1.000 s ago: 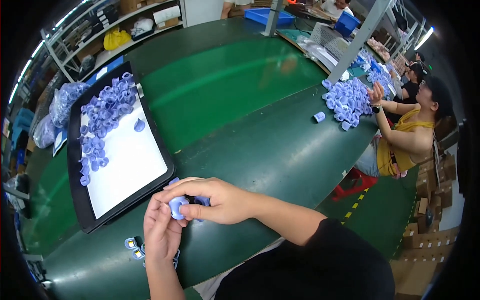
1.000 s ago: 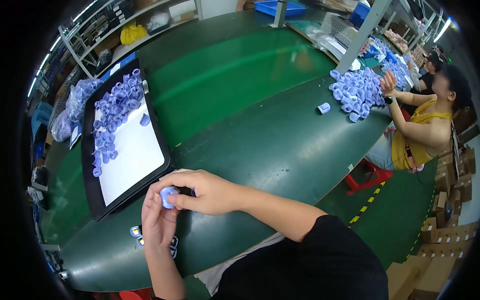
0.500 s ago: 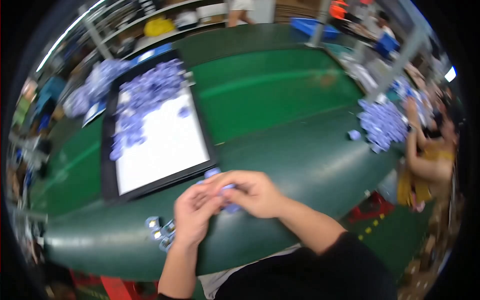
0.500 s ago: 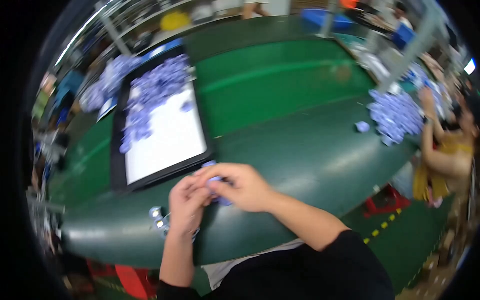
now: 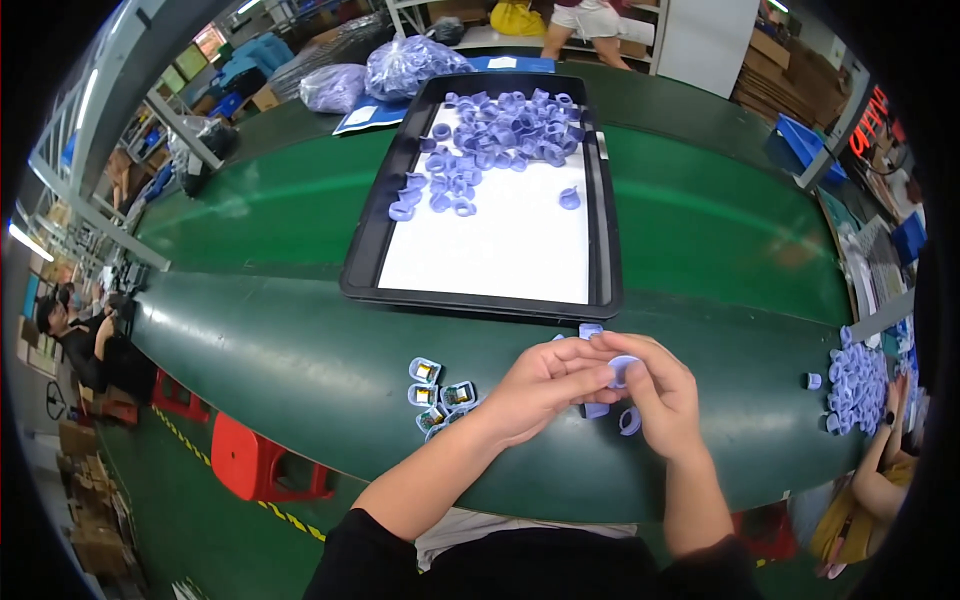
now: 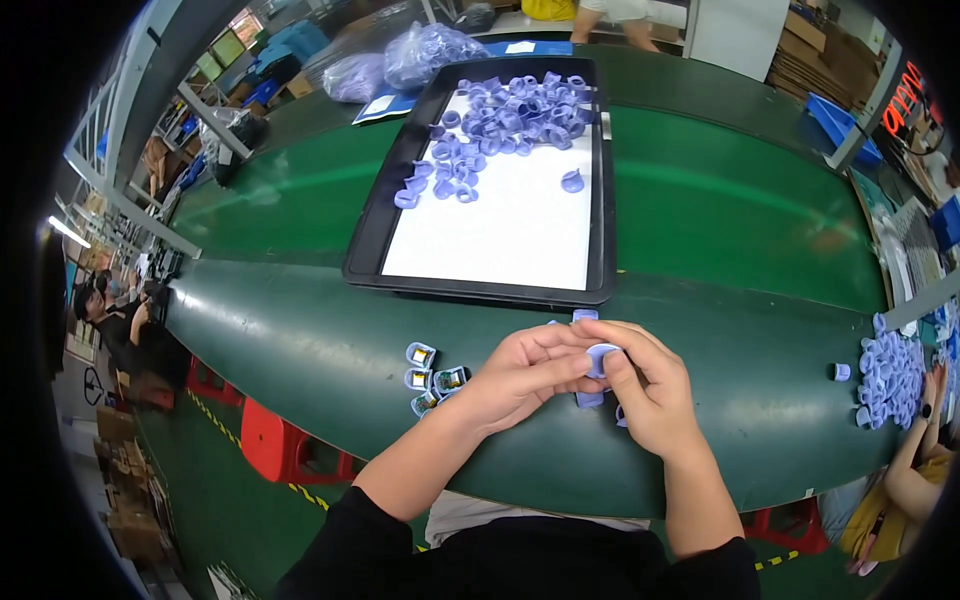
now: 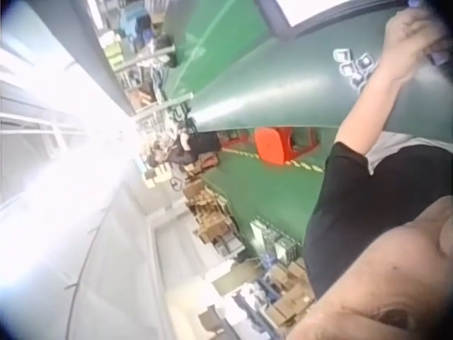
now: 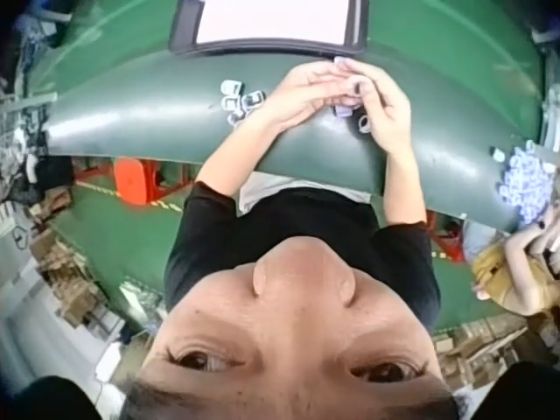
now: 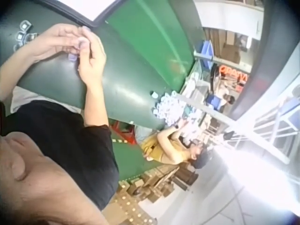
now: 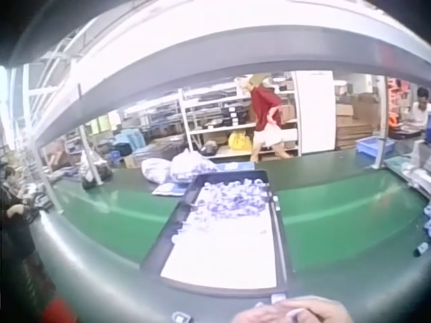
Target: Manually inserting small electronic components into plastic housings at an assembly line workstation.
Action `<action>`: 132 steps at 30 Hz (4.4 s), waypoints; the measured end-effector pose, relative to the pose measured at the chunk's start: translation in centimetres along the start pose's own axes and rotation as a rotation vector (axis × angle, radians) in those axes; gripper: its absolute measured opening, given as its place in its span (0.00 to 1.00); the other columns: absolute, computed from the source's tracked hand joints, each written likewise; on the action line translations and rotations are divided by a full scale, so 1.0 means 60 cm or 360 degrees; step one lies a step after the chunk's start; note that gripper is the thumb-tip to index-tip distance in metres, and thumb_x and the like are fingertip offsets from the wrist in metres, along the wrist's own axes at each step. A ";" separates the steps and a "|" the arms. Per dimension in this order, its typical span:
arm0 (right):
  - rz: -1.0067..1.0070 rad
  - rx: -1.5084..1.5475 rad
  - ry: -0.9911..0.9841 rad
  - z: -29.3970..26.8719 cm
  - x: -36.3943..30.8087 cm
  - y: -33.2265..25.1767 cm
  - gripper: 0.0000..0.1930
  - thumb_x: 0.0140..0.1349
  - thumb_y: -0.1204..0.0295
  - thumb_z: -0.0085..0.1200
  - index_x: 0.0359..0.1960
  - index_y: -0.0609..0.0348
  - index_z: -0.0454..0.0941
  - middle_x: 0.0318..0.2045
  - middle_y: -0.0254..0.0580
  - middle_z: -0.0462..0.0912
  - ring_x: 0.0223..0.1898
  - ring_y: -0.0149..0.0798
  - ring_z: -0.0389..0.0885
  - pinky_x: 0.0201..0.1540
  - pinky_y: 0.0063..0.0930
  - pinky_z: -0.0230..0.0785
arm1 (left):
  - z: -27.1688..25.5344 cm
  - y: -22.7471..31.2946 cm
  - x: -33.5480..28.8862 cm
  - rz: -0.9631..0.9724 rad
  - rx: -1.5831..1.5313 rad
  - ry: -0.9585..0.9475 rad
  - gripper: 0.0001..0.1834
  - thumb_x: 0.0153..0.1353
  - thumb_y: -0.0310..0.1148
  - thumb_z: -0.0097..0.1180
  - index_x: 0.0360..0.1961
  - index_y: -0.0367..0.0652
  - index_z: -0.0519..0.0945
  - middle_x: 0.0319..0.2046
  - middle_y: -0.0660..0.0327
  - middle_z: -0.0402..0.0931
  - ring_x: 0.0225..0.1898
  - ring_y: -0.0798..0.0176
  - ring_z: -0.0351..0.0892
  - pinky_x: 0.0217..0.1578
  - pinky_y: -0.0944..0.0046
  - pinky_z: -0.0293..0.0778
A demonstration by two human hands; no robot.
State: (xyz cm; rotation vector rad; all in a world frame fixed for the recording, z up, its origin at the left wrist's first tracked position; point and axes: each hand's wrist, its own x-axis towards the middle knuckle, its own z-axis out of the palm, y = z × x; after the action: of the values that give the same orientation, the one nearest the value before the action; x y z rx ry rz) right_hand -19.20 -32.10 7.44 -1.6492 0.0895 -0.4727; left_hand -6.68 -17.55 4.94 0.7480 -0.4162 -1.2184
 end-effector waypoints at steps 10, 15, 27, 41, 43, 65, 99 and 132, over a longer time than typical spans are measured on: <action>-0.0238 -0.0516 0.0215 0.003 0.002 0.010 0.10 0.69 0.75 0.56 0.48 0.59 0.87 0.40 0.44 0.90 0.36 0.35 0.87 0.38 0.25 0.77 | -0.008 -0.004 0.004 -0.0188 -0.0019 -0.0036 0.15 0.71 0.28 0.57 0.56 0.36 0.77 0.50 0.54 0.82 0.50 0.57 0.86 0.51 0.64 0.83; -0.0263 -0.0572 0.0212 0.003 -0.003 -0.002 0.10 0.68 0.76 0.56 0.47 0.59 0.87 0.38 0.44 0.90 0.34 0.35 0.87 0.36 0.25 0.77 | -0.004 -0.004 0.001 -0.0205 -0.0056 -0.0077 0.17 0.71 0.29 0.58 0.58 0.36 0.77 0.51 0.53 0.82 0.50 0.58 0.85 0.52 0.63 0.82; 0.0100 0.0448 -0.0006 -0.001 -0.002 -0.015 0.16 0.72 0.77 0.50 0.59 0.70 0.73 0.54 0.53 0.82 0.56 0.41 0.80 0.62 0.33 0.71 | 0.006 0.011 -0.007 -0.0071 0.0120 -0.0119 0.16 0.76 0.34 0.50 0.55 0.33 0.77 0.46 0.52 0.83 0.44 0.56 0.88 0.46 0.62 0.84; 0.0173 0.0503 0.0161 0.004 -0.005 0.020 0.10 0.74 0.72 0.48 0.45 0.66 0.79 0.50 0.52 0.83 0.56 0.44 0.80 0.61 0.38 0.71 | 0.023 0.012 -0.003 0.0045 0.0344 0.0033 0.16 0.72 0.27 0.55 0.57 0.32 0.76 0.46 0.53 0.83 0.47 0.60 0.86 0.48 0.63 0.83; 0.0176 0.0371 0.0145 0.001 -0.005 0.031 0.09 0.74 0.72 0.49 0.44 0.66 0.79 0.50 0.52 0.83 0.57 0.45 0.79 0.61 0.39 0.71 | 0.021 0.012 -0.004 0.0057 0.0451 0.0049 0.16 0.72 0.27 0.56 0.57 0.31 0.76 0.46 0.53 0.83 0.47 0.60 0.86 0.48 0.64 0.83; -0.0302 -0.0450 0.0230 -0.006 -0.003 0.016 0.14 0.65 0.77 0.59 0.52 0.57 0.85 0.40 0.43 0.88 0.35 0.35 0.86 0.36 0.24 0.77 | 0.014 -0.002 0.000 -0.0125 0.0219 -0.0181 0.23 0.76 0.40 0.50 0.63 0.36 0.68 0.55 0.52 0.77 0.56 0.54 0.81 0.54 0.56 0.82; -0.0049 -0.2411 0.0856 -0.264 -0.134 0.028 0.09 0.67 0.72 0.58 0.44 0.63 0.79 0.45 0.52 0.82 0.49 0.56 0.79 0.54 0.43 0.69 | -0.065 -0.024 -0.199 0.0591 0.2838 0.1111 0.34 0.69 0.44 0.56 0.71 0.40 0.65 0.72 0.35 0.53 0.73 0.31 0.51 0.72 0.40 0.49; 0.0180 -0.1288 -0.0020 -0.058 0.000 0.002 0.13 0.61 0.85 0.49 0.44 0.63 0.81 0.39 0.52 0.79 0.40 0.54 0.80 0.46 0.41 0.72 | -0.077 0.064 -0.117 0.0425 0.2191 0.1171 0.12 0.54 0.22 0.67 0.40 0.35 0.82 0.36 0.55 0.81 0.39 0.59 0.83 0.44 0.62 0.80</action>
State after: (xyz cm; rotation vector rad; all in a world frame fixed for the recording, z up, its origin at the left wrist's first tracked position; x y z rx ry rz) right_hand -20.43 -35.36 7.56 -2.4204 0.4048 -0.3548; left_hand -3.23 -9.01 5.13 2.1275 -0.6811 -0.1782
